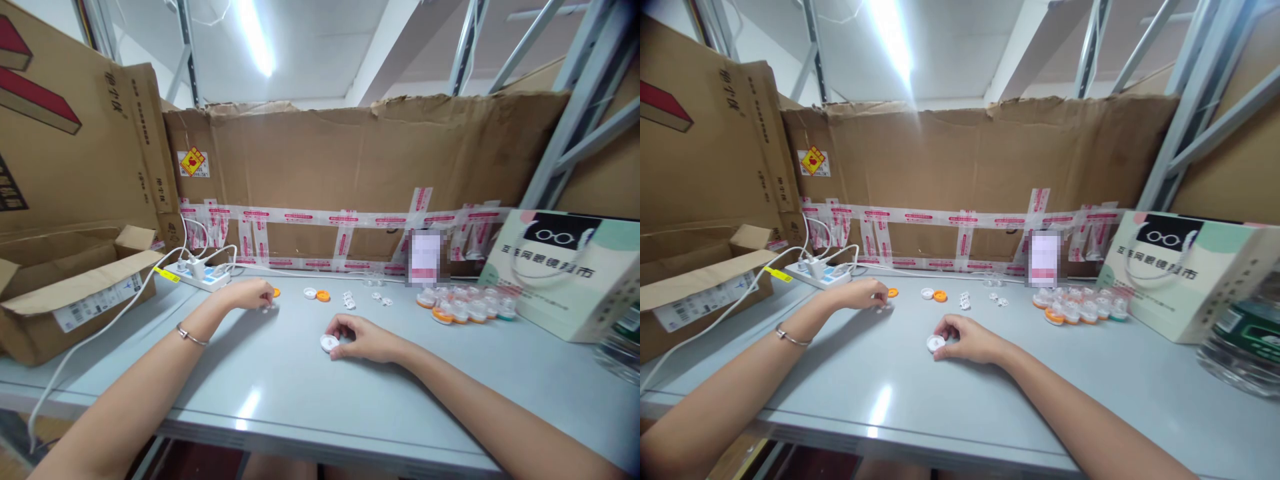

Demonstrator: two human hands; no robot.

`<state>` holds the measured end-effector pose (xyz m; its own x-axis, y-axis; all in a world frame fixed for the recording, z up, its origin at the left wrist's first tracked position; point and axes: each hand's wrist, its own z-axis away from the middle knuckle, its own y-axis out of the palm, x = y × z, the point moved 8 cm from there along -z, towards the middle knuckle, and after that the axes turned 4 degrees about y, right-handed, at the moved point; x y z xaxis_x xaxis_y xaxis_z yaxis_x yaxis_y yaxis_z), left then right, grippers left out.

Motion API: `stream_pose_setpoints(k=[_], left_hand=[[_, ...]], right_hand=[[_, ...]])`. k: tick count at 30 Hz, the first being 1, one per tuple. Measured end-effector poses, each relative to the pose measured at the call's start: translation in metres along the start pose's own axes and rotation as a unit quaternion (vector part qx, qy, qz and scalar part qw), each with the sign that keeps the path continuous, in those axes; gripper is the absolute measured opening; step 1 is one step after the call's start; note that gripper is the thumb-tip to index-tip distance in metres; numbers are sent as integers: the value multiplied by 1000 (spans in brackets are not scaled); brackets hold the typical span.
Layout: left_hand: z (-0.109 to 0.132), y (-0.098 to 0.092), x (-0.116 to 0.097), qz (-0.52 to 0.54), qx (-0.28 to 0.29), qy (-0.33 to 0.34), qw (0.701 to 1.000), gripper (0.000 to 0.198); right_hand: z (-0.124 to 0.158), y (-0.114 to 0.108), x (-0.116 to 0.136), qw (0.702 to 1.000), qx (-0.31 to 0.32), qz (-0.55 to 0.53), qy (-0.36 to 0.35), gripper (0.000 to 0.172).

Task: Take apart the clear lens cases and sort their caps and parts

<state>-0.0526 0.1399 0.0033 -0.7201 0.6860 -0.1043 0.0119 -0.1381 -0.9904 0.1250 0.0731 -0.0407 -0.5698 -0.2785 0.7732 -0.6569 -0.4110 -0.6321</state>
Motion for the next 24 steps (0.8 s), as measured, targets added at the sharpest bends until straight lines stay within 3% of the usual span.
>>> stream_pose_setpoints(k=[5, 20, 22, 24], left_hand=[[-1, 1, 2, 41, -26, 3, 999, 26], [9, 16, -18, 145, 121, -5, 982, 27], [8, 14, -21, 140, 105, 0, 985, 25], [6, 6, -26, 116, 51, 15, 992, 21]], right_hand=[[0, 0, 1, 1000, -2, 0, -2, 37], [-1, -1, 0, 1000, -5, 2, -6, 38], [-1, 0, 0, 1000, -2, 1, -6, 37], [-1, 0, 1, 1000, -2, -1, -7, 37]])
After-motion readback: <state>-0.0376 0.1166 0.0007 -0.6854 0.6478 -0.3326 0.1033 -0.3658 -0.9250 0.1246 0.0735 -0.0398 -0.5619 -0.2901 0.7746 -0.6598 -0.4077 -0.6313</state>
